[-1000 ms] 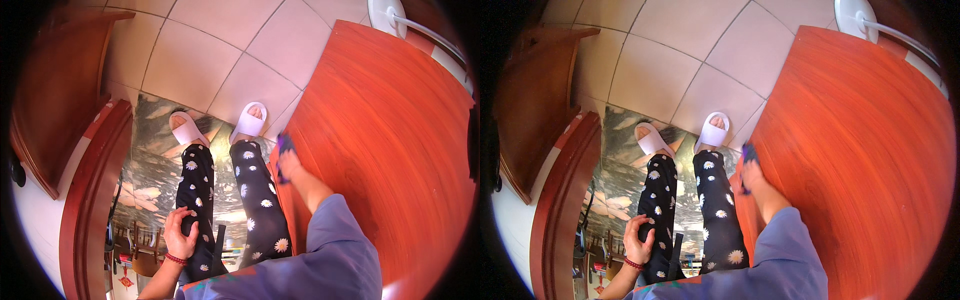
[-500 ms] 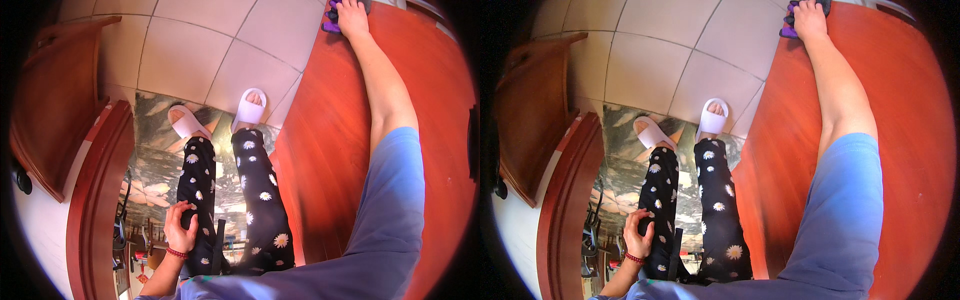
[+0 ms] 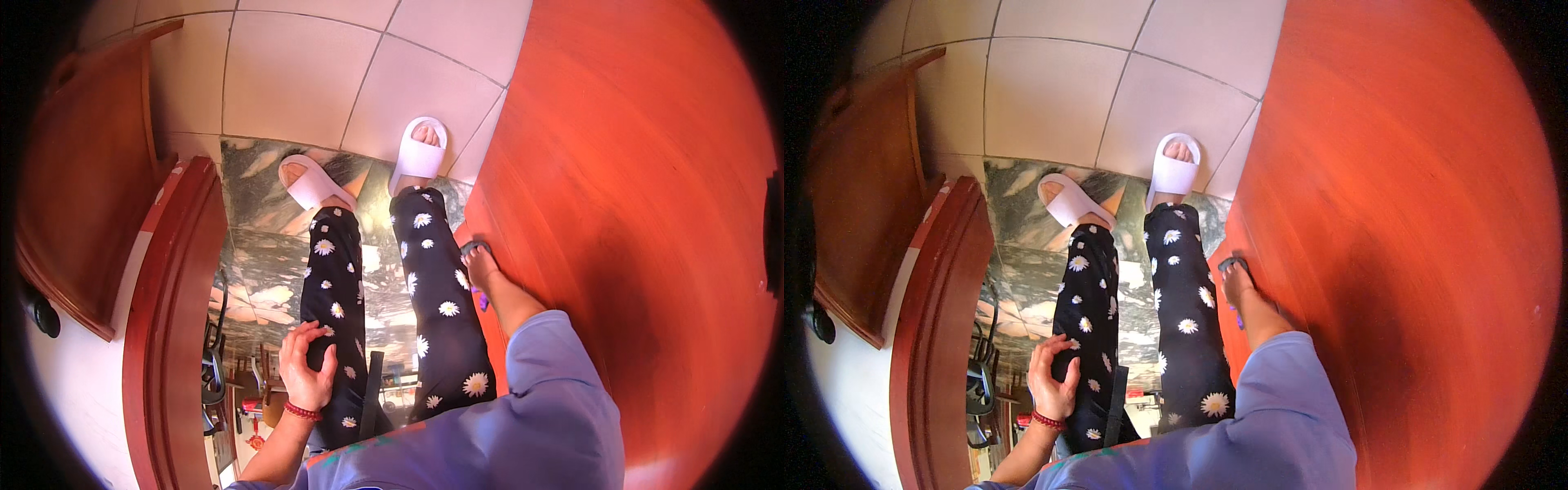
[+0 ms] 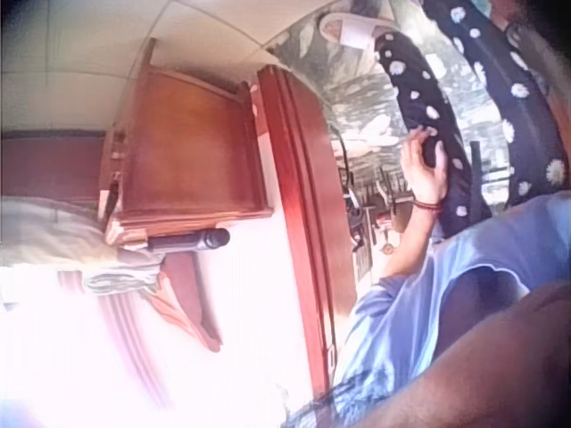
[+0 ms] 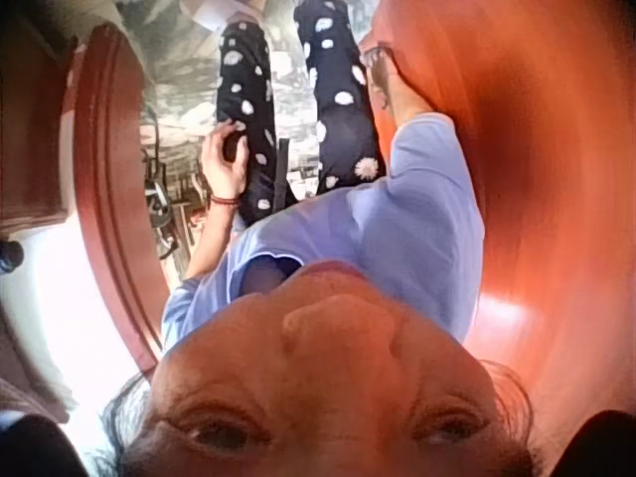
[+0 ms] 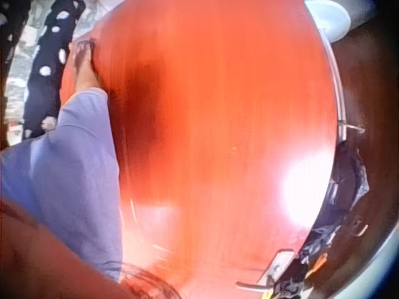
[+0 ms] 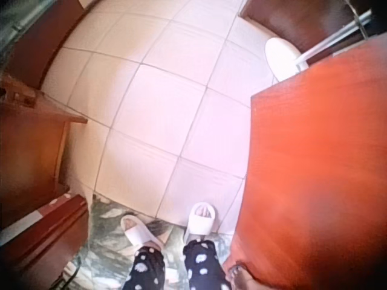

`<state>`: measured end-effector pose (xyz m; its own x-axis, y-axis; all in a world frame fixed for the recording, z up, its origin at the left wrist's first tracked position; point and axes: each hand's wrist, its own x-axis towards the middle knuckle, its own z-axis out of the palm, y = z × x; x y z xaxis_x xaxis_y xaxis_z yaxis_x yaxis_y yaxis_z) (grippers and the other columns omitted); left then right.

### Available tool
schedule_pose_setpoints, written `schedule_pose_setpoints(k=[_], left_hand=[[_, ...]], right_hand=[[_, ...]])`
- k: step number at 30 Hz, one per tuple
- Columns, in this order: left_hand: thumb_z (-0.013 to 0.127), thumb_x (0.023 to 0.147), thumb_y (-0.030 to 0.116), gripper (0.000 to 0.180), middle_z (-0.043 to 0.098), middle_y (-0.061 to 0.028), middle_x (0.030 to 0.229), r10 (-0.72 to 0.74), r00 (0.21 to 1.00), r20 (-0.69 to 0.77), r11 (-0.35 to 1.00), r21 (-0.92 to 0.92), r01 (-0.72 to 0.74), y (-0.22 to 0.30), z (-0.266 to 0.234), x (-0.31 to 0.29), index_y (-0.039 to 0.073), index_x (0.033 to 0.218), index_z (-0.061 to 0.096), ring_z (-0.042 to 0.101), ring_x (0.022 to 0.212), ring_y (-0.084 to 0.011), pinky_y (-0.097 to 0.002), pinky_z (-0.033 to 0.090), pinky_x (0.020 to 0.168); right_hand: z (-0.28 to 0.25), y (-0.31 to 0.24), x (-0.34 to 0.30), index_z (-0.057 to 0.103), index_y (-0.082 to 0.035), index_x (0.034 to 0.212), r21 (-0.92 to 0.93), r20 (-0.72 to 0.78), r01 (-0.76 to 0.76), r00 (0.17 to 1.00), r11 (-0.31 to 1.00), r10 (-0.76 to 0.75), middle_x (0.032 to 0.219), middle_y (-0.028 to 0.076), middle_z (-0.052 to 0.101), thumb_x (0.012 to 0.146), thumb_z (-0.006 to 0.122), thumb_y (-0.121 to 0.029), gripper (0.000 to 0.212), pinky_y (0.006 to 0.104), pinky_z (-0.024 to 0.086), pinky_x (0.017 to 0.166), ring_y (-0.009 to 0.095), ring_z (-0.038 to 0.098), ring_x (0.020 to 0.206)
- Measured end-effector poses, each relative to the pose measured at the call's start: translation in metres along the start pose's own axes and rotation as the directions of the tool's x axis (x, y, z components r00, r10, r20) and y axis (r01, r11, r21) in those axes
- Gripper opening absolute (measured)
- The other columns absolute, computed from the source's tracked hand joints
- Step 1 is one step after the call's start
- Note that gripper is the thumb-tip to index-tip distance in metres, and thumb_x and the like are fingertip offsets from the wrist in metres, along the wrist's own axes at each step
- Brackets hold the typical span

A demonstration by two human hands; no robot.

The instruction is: The person wipes a metal door handle and the surrounding wooden surface with a purple cloth before walking to a large wooden wardrobe to wipe its exterior panels.

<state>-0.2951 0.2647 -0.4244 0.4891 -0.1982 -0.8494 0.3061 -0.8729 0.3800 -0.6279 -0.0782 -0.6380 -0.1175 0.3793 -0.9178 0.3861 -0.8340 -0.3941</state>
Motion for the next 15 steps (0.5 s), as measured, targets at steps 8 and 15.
schedule_pose_setpoints(k=[8, 15], left_hand=[[0.073, 0.083, 0.010, 0.025, 0.068, -0.0137, 0.119, 0.008, 0.999, 0.032, 1.000, 0.002, -0.008, -0.006, 0.001, -0.001, 0.006, 0.107, 0.069, 0.063, 0.114, -0.0338, -0.0423, 0.048, 0.100], [0.073, 0.082, 0.006, 0.027, 0.068, -0.0154, 0.119, 0.021, 0.999, 0.036, 1.000, 0.000, -0.021, -0.013, 0.007, -0.004, 0.005, 0.108, 0.069, 0.064, 0.113, -0.0343, -0.0427, 0.049, 0.100]], right_hand=[[-0.194, 0.236, -0.013, 0.065, -0.001, 0.128, -0.050, -0.593, -0.772, 0.533, 0.633, 0.603, 0.139, 0.014, 0.057, 0.091, 0.058, -0.018, 0.042, 0.0414, 0.041, 0.100, 0.028, 0.052, 0.125], [-0.187, 0.243, 0.011, 0.061, -0.004, 0.134, 0.033, -0.613, -0.783, 0.476, 0.622, 0.631, 0.149, 0.015, 0.051, 0.093, 0.055, -0.021, 0.045, 0.0402, 0.040, 0.100, 0.030, 0.049, 0.131]])
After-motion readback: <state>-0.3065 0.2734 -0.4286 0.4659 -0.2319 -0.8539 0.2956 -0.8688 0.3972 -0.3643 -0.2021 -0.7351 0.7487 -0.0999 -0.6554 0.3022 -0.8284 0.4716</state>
